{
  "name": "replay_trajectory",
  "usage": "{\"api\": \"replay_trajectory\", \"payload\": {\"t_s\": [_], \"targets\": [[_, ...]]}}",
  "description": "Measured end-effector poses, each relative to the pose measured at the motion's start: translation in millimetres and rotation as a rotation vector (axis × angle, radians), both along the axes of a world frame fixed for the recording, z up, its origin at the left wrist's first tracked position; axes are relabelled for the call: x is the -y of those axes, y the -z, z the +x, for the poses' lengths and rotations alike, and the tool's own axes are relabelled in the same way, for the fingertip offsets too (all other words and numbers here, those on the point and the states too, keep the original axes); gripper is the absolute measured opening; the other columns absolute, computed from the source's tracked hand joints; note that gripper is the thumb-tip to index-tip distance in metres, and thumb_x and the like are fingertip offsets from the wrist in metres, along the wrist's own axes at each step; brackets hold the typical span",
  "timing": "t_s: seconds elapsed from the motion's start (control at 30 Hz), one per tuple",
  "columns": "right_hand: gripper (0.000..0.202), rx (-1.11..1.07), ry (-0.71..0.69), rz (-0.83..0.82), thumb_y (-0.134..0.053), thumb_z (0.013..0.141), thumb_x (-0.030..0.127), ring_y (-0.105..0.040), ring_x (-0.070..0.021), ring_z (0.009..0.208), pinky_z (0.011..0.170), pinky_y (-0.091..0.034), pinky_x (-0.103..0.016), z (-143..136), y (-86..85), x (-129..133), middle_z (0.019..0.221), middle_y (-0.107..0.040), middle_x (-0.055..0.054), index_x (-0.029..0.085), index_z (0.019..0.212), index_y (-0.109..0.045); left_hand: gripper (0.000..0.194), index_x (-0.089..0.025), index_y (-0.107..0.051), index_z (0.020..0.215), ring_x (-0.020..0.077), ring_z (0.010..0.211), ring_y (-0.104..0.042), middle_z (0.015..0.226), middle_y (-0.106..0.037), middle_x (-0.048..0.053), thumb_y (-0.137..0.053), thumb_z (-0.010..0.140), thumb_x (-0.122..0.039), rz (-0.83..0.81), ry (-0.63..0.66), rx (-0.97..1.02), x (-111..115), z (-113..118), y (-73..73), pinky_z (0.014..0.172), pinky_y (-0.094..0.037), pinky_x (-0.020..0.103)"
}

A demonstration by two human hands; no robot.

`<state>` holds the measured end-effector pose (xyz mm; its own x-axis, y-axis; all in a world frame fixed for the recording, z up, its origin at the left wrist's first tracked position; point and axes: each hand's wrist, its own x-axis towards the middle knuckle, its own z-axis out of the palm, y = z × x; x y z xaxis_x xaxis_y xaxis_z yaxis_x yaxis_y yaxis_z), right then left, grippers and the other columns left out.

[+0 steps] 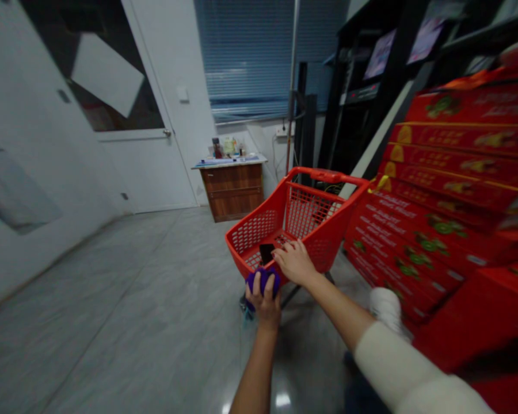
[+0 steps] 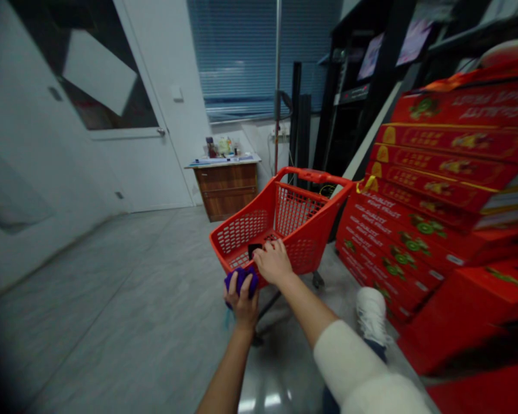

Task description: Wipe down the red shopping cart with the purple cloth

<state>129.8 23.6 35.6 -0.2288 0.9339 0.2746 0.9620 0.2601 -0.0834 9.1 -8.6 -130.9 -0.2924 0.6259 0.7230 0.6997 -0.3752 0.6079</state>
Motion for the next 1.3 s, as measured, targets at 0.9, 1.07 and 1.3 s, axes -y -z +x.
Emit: {"api": "replay_trajectory", "payload": {"t_s": [0.9, 1.07, 1.3], "targets": [[0.043, 0.133, 0.102, -0.008, -0.028, 0.100, 0.039, -0.048, -0.0263, 0.108, 0.096, -0.026, -0.043, 69, -25.7, -12, 0.111, -0.067, -0.006, 0.027, 0.108, -0.068, 0.029, -0.016, -0.062, 0.096, 0.0243, 0.089, -0.062, 0.095, -0.066, 0.012, -0.045, 0.091, -0.038, -0.498, -0.056, -0.544, -40, -34, -172.2, 0.082, -0.044, 0.035], [0.044, 0.124, 0.127, -0.038, -0.026, 0.100, 0.040, -0.046, -0.0269, 0.109, 0.095, -0.024, -0.044, 71, -23.1, -10, 0.112, -0.067, -0.005, 0.028, 0.107, -0.067, 0.037, -0.015, -0.052, 0.112, 0.0242, 0.086, -0.065, 0.095, -0.067, 0.012, -0.047, 0.091, -0.044, -0.587, 0.093, -0.492, -52, 8, -191.5, 0.076, -0.045, 0.033], [0.045, 0.107, 0.130, -0.031, -0.025, 0.100, 0.040, -0.045, -0.0256, 0.108, 0.096, -0.023, -0.044, 75, -23.1, -4, 0.111, -0.067, -0.005, 0.028, 0.105, -0.068, 0.027, -0.023, -0.060, 0.106, 0.0209, 0.098, -0.063, 0.110, -0.065, 0.007, -0.056, 0.087, -0.042, -0.572, 0.275, -0.403, -92, -21, -194.0, 0.080, -0.047, 0.029]]}}
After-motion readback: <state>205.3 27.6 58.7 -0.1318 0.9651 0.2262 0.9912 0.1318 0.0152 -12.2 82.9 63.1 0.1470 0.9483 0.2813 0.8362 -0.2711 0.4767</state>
